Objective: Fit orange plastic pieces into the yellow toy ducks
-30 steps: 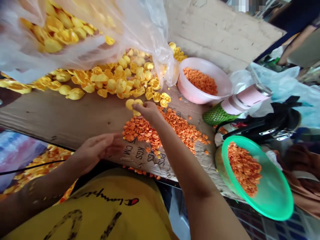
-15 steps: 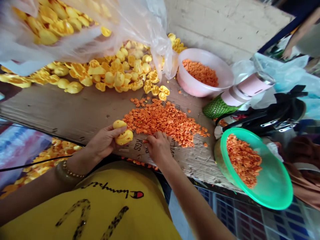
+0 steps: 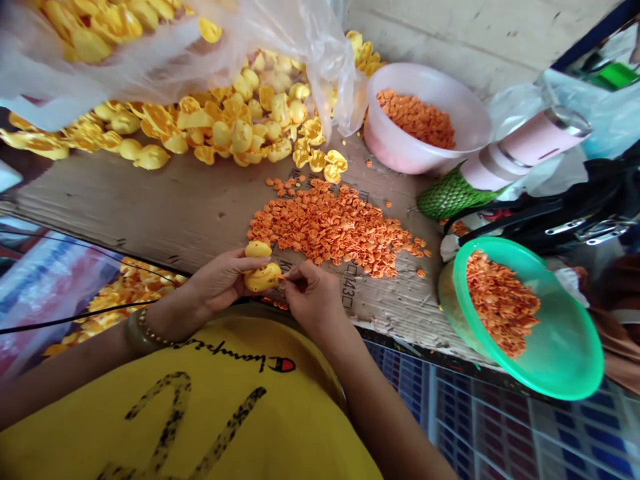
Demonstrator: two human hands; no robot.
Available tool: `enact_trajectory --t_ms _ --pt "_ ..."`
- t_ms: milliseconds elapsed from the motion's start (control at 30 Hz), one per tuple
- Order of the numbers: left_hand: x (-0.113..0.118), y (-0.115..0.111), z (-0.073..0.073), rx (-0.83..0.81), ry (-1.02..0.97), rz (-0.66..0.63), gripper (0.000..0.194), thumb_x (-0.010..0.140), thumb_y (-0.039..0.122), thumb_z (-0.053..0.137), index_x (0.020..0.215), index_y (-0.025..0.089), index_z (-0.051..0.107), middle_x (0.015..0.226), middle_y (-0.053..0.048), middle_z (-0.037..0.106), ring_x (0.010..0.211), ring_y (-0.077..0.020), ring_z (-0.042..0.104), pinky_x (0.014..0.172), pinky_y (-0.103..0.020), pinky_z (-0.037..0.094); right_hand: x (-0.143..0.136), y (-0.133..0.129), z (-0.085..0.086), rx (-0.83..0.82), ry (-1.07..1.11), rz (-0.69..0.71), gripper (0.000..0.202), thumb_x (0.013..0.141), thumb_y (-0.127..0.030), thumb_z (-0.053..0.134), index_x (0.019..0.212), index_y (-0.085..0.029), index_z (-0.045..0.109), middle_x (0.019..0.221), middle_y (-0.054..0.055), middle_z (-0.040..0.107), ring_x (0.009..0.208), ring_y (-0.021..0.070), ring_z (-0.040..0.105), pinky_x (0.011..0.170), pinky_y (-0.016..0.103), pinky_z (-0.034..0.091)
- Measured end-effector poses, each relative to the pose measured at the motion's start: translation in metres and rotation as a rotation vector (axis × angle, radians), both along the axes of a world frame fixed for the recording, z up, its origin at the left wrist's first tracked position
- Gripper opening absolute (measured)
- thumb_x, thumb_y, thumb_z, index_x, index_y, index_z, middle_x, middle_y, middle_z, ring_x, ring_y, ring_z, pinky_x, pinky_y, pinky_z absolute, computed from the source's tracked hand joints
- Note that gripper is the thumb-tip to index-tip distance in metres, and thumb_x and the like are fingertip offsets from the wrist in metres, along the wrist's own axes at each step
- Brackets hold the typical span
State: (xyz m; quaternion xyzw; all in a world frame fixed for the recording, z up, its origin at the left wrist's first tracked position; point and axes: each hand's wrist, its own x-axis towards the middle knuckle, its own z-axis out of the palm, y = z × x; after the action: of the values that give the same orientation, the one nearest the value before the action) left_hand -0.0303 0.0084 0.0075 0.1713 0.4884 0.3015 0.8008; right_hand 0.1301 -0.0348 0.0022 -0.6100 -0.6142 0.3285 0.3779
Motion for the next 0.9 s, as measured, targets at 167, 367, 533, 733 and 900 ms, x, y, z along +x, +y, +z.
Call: enact_trajectory --t_ms 167,367,533,733,900 --pt "0.0 -0.005 0.009 0.046 -0.003 -0.018 0.022 0.069 0.007 0.067 0.09 0.011 0.062 0.087 -0.009 0.068 0.07 -0.0153 0.065 0.064 -0.026 0.055 0.001 -0.002 0.004 0.064 -0.043 0.015 0.007 0.071 -0.019 0.06 0.064 -0.019 0.059 0.059 -0.001 0.063 0.051 0.0107 0.055 0.049 0.021 0.043" --pt "0.002 -0.004 0.004 0.0 0.005 0.017 0.014 0.068 0.002 0.057 0.079 0.011 0.059 0.071 -0.006 0.065 0.06 -0.0144 0.063 0.058 -0.025 0.054 0.002 -0.007 0.012 0.1 0.035 0.073 0.008 0.07 -0.013 0.059 0.067 -0.018 0.065 0.067 0.001 0.07 0.061 0.0128 0.063 0.056 0.022 0.049" --pt "0.007 -0.002 0.002 -0.092 0.023 0.019 0.014 0.071 0.002 0.044 0.068 0.012 0.053 0.062 -0.006 0.062 0.053 -0.0132 0.061 0.053 -0.023 0.053 -0.003 -0.013 0.013 -0.016 0.078 0.084 0.009 0.069 -0.012 0.063 0.064 -0.017 0.068 0.064 0.001 0.07 0.055 0.011 0.062 0.051 0.019 0.047" --pt "0.01 -0.004 0.003 -0.016 0.027 0.033 0.015 0.067 -0.001 0.049 0.07 0.013 0.052 0.06 -0.003 0.06 0.052 -0.0132 0.06 0.051 -0.023 0.052 -0.004 -0.012 0.011 -0.08 0.072 0.077 0.009 0.072 -0.012 0.064 0.068 -0.016 0.071 0.065 0.001 0.071 0.056 0.0115 0.063 0.053 0.019 0.047" --pt "0.009 -0.005 0.007 -0.038 0.024 0.01 0.017 0.067 -0.002 0.048 0.073 0.011 0.057 0.063 -0.004 0.062 0.058 -0.0154 0.064 0.056 -0.025 0.055 -0.002 -0.01 0.015 -0.084 -0.11 0.152 0.011 0.073 -0.009 0.063 0.07 -0.014 0.072 0.066 0.003 0.071 0.057 0.0132 0.063 0.055 0.022 0.046"
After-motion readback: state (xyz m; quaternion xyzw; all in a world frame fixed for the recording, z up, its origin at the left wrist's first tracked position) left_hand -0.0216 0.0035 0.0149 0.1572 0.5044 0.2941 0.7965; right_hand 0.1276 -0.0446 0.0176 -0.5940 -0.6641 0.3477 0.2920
